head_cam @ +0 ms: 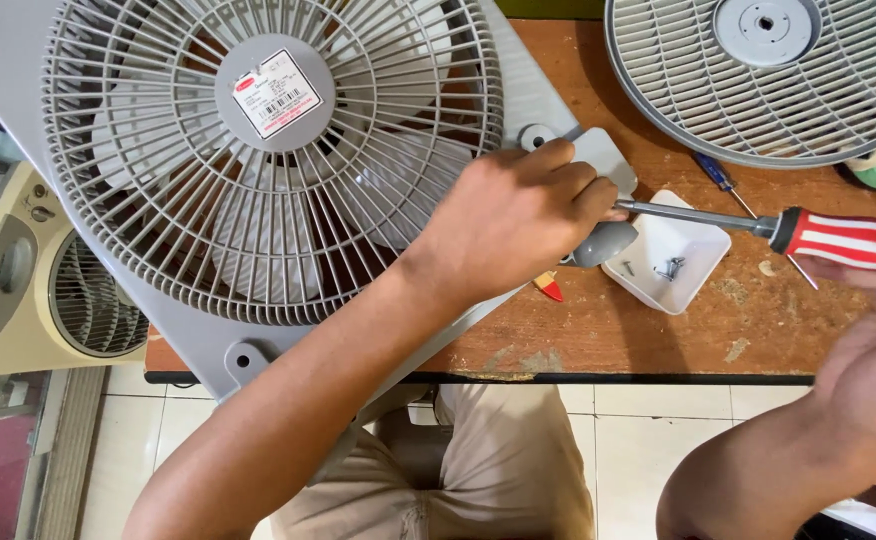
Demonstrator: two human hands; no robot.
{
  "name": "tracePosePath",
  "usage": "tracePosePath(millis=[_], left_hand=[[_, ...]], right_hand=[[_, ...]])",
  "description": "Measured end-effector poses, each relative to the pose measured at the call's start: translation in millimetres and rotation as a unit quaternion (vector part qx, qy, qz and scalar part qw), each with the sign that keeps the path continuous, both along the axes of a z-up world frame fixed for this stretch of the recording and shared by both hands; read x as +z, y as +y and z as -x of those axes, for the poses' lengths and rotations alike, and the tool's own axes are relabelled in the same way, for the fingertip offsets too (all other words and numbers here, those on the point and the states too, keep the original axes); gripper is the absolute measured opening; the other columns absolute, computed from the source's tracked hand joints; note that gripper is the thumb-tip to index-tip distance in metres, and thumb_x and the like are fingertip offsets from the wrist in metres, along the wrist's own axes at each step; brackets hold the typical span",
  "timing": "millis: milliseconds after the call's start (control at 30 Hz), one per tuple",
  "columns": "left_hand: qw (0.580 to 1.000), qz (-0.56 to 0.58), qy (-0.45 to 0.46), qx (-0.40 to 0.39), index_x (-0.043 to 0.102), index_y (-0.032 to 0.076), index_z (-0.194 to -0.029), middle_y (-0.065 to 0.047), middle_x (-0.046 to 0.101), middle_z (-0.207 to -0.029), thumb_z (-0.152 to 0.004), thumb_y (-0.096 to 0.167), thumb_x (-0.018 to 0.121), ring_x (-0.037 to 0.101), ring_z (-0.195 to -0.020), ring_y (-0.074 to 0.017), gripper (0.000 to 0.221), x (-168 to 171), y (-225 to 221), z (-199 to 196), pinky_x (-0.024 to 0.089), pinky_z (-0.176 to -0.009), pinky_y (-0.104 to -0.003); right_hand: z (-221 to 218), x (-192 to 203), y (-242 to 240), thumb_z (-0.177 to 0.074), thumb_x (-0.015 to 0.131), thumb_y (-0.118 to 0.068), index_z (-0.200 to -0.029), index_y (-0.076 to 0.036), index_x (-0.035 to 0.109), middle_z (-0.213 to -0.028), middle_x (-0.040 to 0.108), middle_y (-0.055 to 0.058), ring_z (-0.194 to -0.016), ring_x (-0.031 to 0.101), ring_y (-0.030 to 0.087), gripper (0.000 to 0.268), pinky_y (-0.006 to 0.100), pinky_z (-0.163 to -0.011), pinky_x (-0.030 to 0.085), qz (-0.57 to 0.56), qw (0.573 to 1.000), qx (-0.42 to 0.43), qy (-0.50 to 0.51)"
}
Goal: Disassembling and reassembling a fan grill using a screwdriver to remove and replace screws.
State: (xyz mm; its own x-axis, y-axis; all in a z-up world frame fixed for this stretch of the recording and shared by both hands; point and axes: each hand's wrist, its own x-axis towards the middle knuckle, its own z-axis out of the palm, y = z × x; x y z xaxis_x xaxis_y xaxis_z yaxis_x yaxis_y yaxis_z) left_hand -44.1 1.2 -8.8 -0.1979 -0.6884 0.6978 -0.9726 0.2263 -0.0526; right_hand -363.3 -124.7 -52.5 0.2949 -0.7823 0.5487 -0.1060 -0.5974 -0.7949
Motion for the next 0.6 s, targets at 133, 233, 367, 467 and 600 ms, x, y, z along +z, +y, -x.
tracePosePath(millis=[133,233,367,467,600], left_hand=[[1.0,0.011,-0.019,0.013,0.059,0.019,-0.08,0.006,0.058,-0.072,-0.099,0.034,0.072,0.059,-0.081,-0.0157,0.028,-2.7,-0.3,-2.3,0.048,-0.047,-0.035],[1.0,0.014,-0.019,0.01,0.057,0.019,-0.079,0.005,0.054,-0.069,-0.097,0.026,0.073,0.057,-0.082,-0.0156,0.025,-0.1,-0.1,-4.5,0.047,-0.047,-0.034],[1.0,-0.007,-0.019,-0.005,0.06,0.017,-0.08,0.004,0.058,-0.071,-0.1,0.036,0.071,0.056,-0.084,-0.0164,0.03,3.0,0.7,-7.4,0.046,-0.045,-0.035],[0.999,-0.027,-0.015,-0.013,0.062,0.016,-0.082,0.002,0.062,-0.075,-0.096,0.043,0.076,0.058,-0.084,-0.0174,0.033,4.4,1.2,-7.3,0.048,-0.047,-0.035],[0.993,-0.109,-0.025,0.027,0.06,0.009,-0.101,0.0,0.066,-0.08,-0.086,0.064,0.079,0.059,-0.086,-0.0156,0.061,18.0,8.6,-13.1,0.05,-0.045,-0.033]], right_hand=[[-13.3,11.4,17.7,-0.129,0.029,-0.025,-0.156,0.006,0.04,-0.157,0.045,0.028,-0.128,0.061,0.051,0.043,0.058,-0.102,0.063,-0.011,1.0,0.026,0.006],[-23.5,14.6,21.9,-0.123,0.039,-0.03,-0.143,-0.001,0.056,-0.144,0.059,0.014,-0.111,0.074,0.039,0.039,0.039,-0.098,0.07,-0.09,0.995,-0.03,-0.042],[-36.9,16.3,22.3,-0.114,0.047,-0.041,-0.139,-0.004,0.06,-0.133,0.066,0.008,-0.105,0.077,0.031,0.045,0.034,-0.092,0.071,-0.135,0.986,-0.055,-0.085],[-45.4,15.7,19.1,-0.107,0.054,-0.045,-0.136,-0.008,0.063,-0.12,0.07,0.007,-0.099,0.078,0.027,0.048,0.031,-0.089,0.073,-0.173,0.974,-0.065,-0.129],[-54.9,15.6,15.1,-0.102,0.06,-0.045,-0.127,-0.01,0.067,-0.103,0.071,0.008,-0.087,0.075,0.024,0.044,0.03,-0.086,0.072,-0.214,0.959,-0.064,-0.175]])
